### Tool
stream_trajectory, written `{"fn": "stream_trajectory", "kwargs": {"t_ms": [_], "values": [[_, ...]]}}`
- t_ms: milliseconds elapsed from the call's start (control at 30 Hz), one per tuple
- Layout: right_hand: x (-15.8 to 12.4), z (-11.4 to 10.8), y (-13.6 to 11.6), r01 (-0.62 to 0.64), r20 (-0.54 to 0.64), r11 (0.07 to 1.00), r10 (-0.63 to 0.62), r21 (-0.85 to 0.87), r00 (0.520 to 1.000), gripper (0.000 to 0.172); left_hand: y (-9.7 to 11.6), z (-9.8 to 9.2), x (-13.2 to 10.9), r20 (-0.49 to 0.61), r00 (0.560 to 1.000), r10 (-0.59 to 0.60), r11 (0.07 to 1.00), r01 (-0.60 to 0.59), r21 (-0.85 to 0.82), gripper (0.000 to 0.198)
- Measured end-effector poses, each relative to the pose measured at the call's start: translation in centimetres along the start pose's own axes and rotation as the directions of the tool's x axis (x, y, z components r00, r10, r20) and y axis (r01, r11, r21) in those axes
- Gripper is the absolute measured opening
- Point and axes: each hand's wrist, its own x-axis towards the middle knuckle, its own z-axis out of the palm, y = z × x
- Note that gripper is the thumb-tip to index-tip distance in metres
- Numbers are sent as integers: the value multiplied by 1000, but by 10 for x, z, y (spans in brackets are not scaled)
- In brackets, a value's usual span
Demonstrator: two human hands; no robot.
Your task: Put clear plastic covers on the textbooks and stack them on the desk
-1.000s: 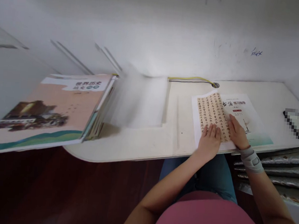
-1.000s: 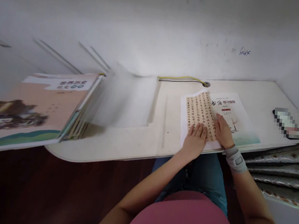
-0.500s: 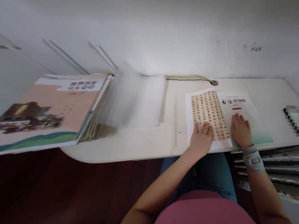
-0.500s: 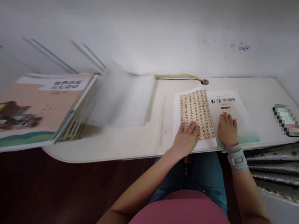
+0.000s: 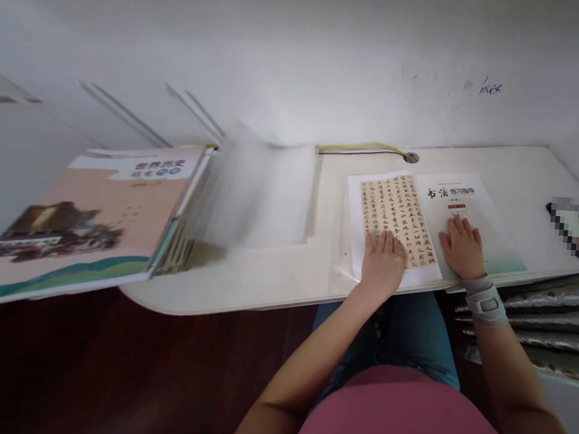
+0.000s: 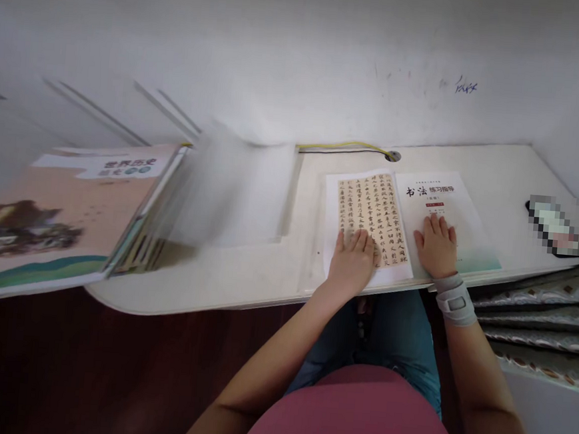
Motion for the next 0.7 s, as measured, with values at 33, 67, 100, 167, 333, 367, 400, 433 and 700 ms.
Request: {"fn": "stream_trajectory", "kwargs": {"t_ms": [33,67,100,167,333,367,400,433,700], "values": [[0,0,0,0,0,1000,0,0,1000,54,7,-2,4,-2,1000,3,1000,-3,-13,53],[0,0,0,1,-2,1000,-1,-1,1000,54,15,-3,8,-7,1000,21,999,-21,-36,56],[0,0,0,2,-4,1000,-2,-2,1000,54,23,-4,11,-14,999,45,997,-46,-67,59],[1,0,0,4,-13,1000,-4,-5,1000,54,38,-2,16,-22,997,70,990,-72,-122,67],[0,3,1,14,-29,999,-15,-34,999,54,53,16,18,-62,998,-24,994,17,-111,81],[0,2,2,17,-26,999,-18,-41,999,54,52,20,18,-81,996,-30,995,21,-101,83],[0,2,1,18,-22,999,-19,-48,1000,54,51,23,18,-98,995,-32,995,23,-94,84],[0,1,1,17,-17,998,-18,-53,1000,55,50,25,17,-108,993,-36,996,26,-89,85],[0,-3,-2,11,29,999,-10,-32,1000,56,38,27,2,-64,997,-35,999,33,-23,89]]}}
